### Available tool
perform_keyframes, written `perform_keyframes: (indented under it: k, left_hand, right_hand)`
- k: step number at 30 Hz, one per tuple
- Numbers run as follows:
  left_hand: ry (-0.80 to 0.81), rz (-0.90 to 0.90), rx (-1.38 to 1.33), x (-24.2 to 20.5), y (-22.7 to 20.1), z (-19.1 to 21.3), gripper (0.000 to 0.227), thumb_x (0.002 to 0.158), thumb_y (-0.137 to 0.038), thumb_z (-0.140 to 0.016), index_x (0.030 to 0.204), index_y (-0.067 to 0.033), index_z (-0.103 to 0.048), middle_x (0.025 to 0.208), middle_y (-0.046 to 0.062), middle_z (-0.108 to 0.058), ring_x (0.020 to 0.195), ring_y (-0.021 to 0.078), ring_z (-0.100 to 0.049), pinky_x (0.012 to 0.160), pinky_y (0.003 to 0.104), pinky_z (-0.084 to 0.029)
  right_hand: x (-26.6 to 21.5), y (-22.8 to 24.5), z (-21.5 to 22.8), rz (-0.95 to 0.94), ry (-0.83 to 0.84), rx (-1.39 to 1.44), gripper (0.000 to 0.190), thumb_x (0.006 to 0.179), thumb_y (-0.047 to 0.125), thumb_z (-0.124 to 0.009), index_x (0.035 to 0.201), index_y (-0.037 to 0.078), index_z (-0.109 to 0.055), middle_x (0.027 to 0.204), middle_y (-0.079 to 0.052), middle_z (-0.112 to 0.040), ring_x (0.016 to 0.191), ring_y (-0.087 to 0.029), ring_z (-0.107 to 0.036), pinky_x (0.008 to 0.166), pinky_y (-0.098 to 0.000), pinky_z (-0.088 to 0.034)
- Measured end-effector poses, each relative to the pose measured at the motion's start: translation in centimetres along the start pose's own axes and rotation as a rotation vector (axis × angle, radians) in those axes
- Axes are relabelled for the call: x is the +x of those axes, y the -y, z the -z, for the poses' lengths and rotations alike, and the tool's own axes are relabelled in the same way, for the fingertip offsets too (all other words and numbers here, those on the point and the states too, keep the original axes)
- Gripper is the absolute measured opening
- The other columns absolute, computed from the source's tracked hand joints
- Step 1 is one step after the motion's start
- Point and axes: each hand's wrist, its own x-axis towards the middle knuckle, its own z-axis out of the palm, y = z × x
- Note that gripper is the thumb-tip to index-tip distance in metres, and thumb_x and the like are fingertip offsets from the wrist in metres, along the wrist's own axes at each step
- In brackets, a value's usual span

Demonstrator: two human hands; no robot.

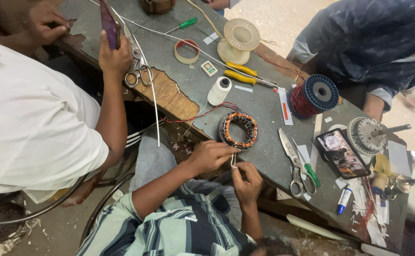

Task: The person winds white thread around a copper-wound toroidal coil to secure the windings. They repeatedly wrap the thread, pull it taut, and tie knots to hold the coil in place. The person uses scissors to cut the thread and continues the process until the coil is fully bound.

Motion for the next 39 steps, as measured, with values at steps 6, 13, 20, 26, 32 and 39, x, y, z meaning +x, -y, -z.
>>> perform_keyframes:
  k: [6, 13, 20, 26, 32, 39]
  left_hand:
    - [-0.002, 0.023, -0.036, -0.5, 0.2, -0.4, 0.021, 0.089, -0.016, -0.072, 0.109, -0.0124, -0.078, 0.1, 0.008, -0.078, 0.087, 0.0274, -0.075, 0.079, 0.039, -0.058]
    - [-0.057, 0.032, -0.16, -1.6, -0.9, 0.0, 0.017, 0.089, -0.011, -0.072, 0.105, -0.01, -0.078, 0.101, 0.009, -0.077, 0.091, 0.0263, -0.075, 0.083, 0.038, -0.059]
    - [-0.085, 0.041, -0.137, -1.4, -1.8, 1.4, 0.016, 0.089, -0.008, -0.071, 0.103, -0.0099, -0.078, 0.099, 0.008, -0.078, 0.089, 0.0237, -0.076, 0.082, 0.036, -0.059]
    - [-0.095, -0.046, -0.06, -1.2, -2.1, 1.8, 0.017, 0.087, -0.008, -0.074, 0.103, -0.0101, -0.079, 0.099, 0.008, -0.078, 0.086, 0.0247, -0.074, 0.079, 0.037, -0.057]
    - [-0.124, -0.102, -0.065, -0.9, -3.8, 2.7, 0.013, 0.087, -0.01, -0.078, 0.1, -0.0098, -0.078, 0.096, 0.006, -0.078, 0.085, 0.022, -0.075, 0.079, 0.037, -0.056]
    - [-0.037, -0.294, 0.148, -0.2, -6.6, 4.2, 0.023, 0.083, -0.01, -0.075, 0.106, -0.0062, -0.076, 0.104, 0.008, -0.075, 0.1, 0.0248, -0.072, 0.088, 0.04, -0.055]
  right_hand:
    - [0.5, 0.1, 1.3, 0.165, 0.119, 0.013, 0.007, 0.087, 0.0, -0.073, 0.093, -0.002, -0.071, 0.09, -0.013, -0.071, 0.08, -0.021, -0.07, 0.072, -0.0295, -0.055]
    - [3.1, -1.5, 2.3, -0.033, 0.19, 0.215, 0.024, 0.093, -0.008, -0.061, 0.114, -0.003, -0.072, 0.121, -0.017, -0.069, 0.105, -0.023, -0.068, 0.087, -0.0306, -0.057]
    - [4.9, -1.4, 1.0, 0.108, 0.298, 0.004, 0.019, 0.084, -0.001, -0.075, 0.103, 0.001, -0.075, 0.115, -0.014, -0.074, 0.107, -0.026, -0.071, 0.092, -0.0348, -0.056]
    - [6.5, -1.0, 1.7, 0.198, 0.397, 0.045, 0.012, 0.087, 0.0, -0.073, 0.098, 0.0, -0.071, 0.104, -0.012, -0.075, 0.104, -0.027, -0.073, 0.089, -0.0354, -0.056]
    - [6.2, 0.3, 1.1, 0.11, 0.368, 0.016, 0.013, 0.088, 0.001, -0.072, 0.101, 0.0, -0.07, 0.097, -0.014, -0.073, 0.091, -0.026, -0.073, 0.082, -0.0357, -0.057]
    - [4.8, 0.1, 0.5, 0.389, 0.316, -0.081, 0.028, 0.08, 0.0, -0.071, 0.108, 0.002, -0.069, 0.108, -0.017, -0.074, 0.099, -0.034, -0.073, 0.087, -0.0398, -0.059]
